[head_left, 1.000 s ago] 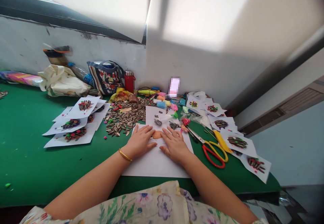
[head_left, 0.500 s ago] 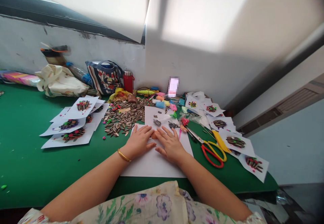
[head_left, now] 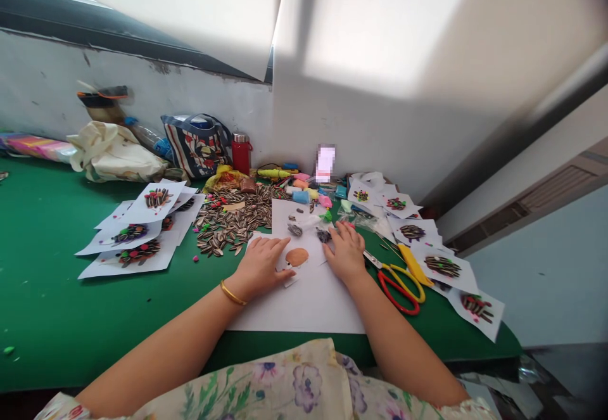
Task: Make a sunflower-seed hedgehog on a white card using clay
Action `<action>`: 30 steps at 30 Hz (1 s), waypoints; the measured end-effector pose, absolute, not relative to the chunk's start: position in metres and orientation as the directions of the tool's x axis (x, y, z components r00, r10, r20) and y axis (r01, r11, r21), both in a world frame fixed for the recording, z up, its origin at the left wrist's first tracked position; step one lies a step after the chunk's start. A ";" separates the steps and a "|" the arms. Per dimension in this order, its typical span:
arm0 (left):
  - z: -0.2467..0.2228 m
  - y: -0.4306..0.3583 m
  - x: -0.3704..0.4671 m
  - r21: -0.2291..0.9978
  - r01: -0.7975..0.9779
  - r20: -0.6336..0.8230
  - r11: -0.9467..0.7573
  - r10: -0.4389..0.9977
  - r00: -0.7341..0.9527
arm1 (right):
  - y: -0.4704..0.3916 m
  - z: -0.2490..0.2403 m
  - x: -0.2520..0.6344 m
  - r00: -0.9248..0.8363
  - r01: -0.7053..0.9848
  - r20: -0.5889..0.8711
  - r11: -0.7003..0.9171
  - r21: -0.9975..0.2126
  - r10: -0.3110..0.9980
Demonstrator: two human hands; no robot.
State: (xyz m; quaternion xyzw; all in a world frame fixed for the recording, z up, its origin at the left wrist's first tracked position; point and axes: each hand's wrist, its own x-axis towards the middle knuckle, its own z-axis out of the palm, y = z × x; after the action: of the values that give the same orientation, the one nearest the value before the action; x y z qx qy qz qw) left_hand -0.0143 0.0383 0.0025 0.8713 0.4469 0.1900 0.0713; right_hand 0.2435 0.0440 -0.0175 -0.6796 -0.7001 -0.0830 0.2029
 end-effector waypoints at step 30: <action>0.009 0.041 -0.014 0.295 0.717 0.314 -0.632 0.773 0.552 | 0.046 -0.010 0.238 -0.045 0.935 0.503 0.213 -0.282 0.863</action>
State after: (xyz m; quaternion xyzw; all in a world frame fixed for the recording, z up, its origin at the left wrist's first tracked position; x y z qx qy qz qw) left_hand -0.0137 0.0414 0.0086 0.8784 0.4239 0.2106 0.0662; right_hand 0.2384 0.0456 -0.0096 -0.6243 -0.7203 -0.0608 0.2962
